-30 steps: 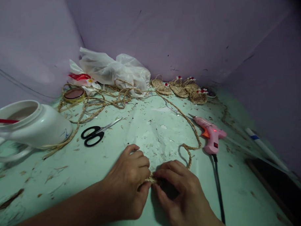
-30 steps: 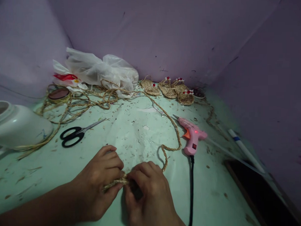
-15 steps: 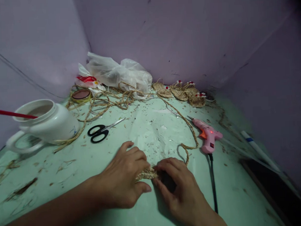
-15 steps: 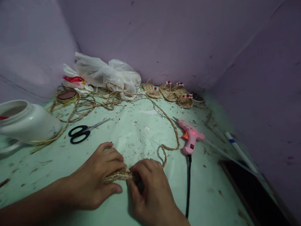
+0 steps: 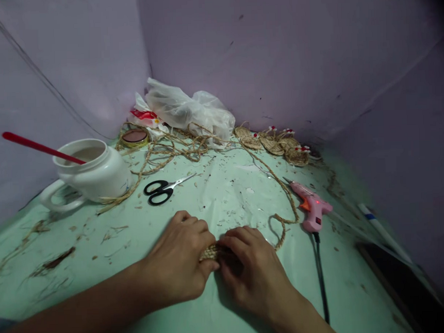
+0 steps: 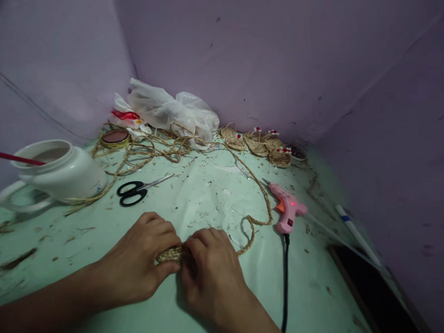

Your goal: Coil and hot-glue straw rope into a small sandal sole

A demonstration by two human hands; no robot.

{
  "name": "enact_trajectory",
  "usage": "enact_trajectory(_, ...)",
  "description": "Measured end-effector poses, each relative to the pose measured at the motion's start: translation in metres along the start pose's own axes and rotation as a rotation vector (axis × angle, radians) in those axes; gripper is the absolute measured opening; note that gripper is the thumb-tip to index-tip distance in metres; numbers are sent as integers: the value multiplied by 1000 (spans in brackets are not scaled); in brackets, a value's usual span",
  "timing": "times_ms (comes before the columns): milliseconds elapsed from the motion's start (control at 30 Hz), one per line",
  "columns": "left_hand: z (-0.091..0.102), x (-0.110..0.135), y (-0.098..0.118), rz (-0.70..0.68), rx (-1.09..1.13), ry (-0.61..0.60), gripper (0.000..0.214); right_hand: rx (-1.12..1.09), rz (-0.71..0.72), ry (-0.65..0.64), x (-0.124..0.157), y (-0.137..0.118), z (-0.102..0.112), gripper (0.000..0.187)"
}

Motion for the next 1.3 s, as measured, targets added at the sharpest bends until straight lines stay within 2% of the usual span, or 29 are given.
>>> enact_trajectory(100,-5,1,-3,-39,25,37,7,-39,5,10,-1,4,0,19)
enact_trajectory(267,-9,2,-6,-22,55,36,4,-110,-27,-57,-1,7,4,21)
enact_trajectory(467,-16,-2,-2,-18,80,152,6,-135,-23,26,-4,6,-1,21)
enact_trajectory(567,-18,-3,0,-26,50,167,6,-129,-31,30,-3,5,-3,21)
enact_trajectory(700,-13,-4,-2,-46,-1,163,5,-185,-45,-6,2,11,10,22)
enact_trajectory(767,-6,-5,-6,-51,-19,225,5,-309,-107,149,5,19,26,43)
enact_trajectory(800,-2,-5,-8,-54,-26,290,6,-407,-184,304,7,24,35,49)
enact_trajectory(867,7,-5,-11,-57,-50,481,6,-677,-396,599,10,33,49,38)
enact_trajectory(900,11,-5,-11,-60,-69,590,6,-824,-497,666,10,36,52,30)
enact_trajectory(933,14,-5,-10,-68,-93,689,6,-937,-565,647,9,36,52,27)
enact_trajectory(1000,16,-4,-4,-93,-145,822,7,-1090,-629,458,5,30,44,31)
enact_trajectory(1067,12,-2,6,-115,-182,851,8,-1216,-635,281,0,20,32,41)
enact_trajectory(1167,4,-1,20,-124,-120,770,8,-1369,-595,223,-6,11,16,44)
enact_trajectory(1233,3,-2,23,-34,145,685,16,-1425,-583,258,-8,14,13,42)
enact_trajectory(1300,7,-4,19,130,492,607,31,-1450,-588,276,-8,20,15,40)
Point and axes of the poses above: each hand's wrist, its own x-axis away from the middle knuckle, its own z-axis out of the back of the hand, y = z × x, the point moved 1 cm from there along -x, towards the middle knuckle
